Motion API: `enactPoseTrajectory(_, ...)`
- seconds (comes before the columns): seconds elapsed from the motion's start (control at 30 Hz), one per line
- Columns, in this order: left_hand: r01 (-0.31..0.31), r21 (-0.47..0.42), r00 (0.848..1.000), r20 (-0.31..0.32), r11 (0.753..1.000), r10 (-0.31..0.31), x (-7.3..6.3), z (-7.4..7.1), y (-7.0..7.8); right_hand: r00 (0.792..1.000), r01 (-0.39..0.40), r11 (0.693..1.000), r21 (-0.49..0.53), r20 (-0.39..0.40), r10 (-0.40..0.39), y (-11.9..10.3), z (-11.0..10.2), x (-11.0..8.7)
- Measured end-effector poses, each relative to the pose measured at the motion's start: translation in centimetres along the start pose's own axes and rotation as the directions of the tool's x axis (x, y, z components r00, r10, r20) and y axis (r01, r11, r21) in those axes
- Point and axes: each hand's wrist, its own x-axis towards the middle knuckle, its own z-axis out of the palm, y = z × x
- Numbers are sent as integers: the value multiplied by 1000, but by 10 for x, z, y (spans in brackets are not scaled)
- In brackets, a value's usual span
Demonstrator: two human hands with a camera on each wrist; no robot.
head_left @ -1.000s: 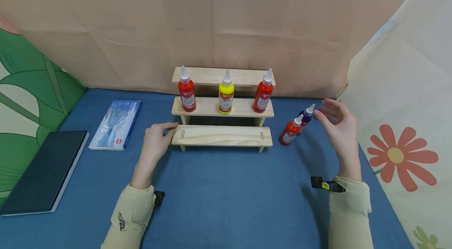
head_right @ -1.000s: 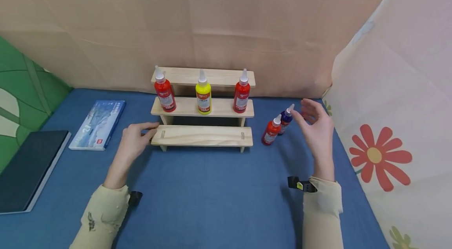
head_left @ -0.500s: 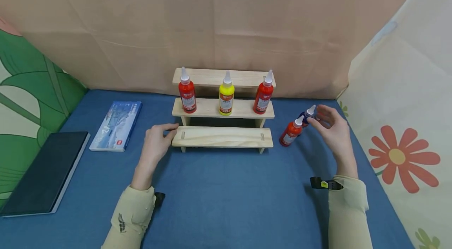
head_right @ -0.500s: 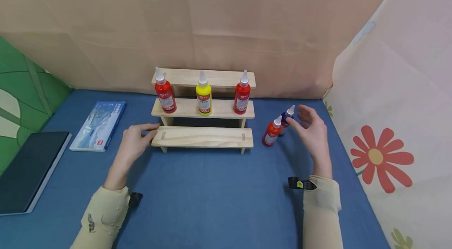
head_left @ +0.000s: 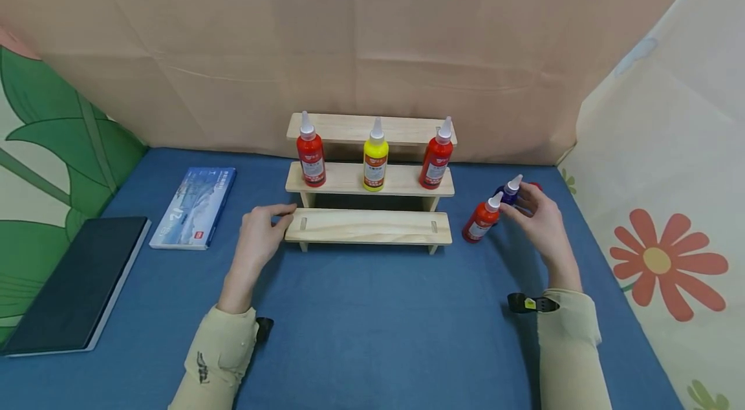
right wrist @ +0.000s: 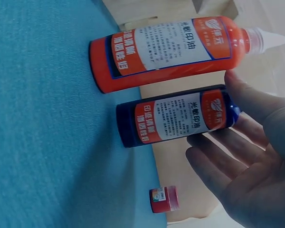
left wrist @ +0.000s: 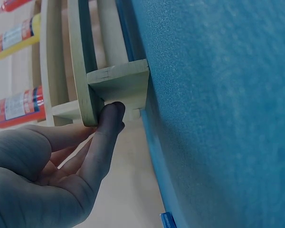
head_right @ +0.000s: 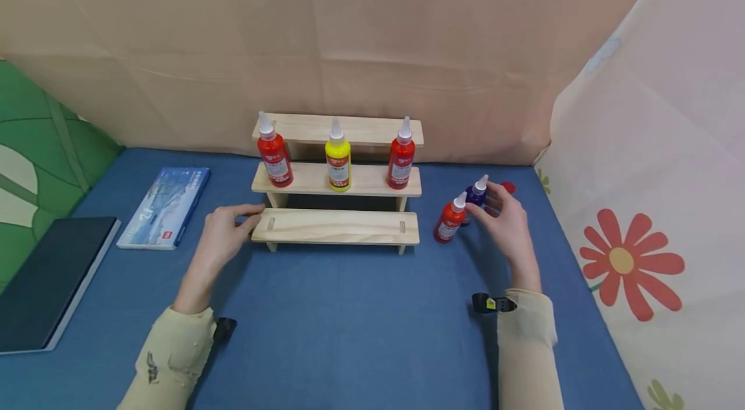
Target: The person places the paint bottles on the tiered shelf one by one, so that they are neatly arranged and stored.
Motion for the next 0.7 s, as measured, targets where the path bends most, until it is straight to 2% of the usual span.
enactPoseTrajectory(0.37, 15, 4, 1000, -4, 1000, -15, 1, 1, -1, 999, -19, 1000, -9, -32, 19, 3, 7, 2)
enactPoseTrajectory(0.7, 30, 5, 1000, 5, 1000, -30, 1, 1, -1, 998, 6, 1000, -7, -56, -6, 4, 11, 4)
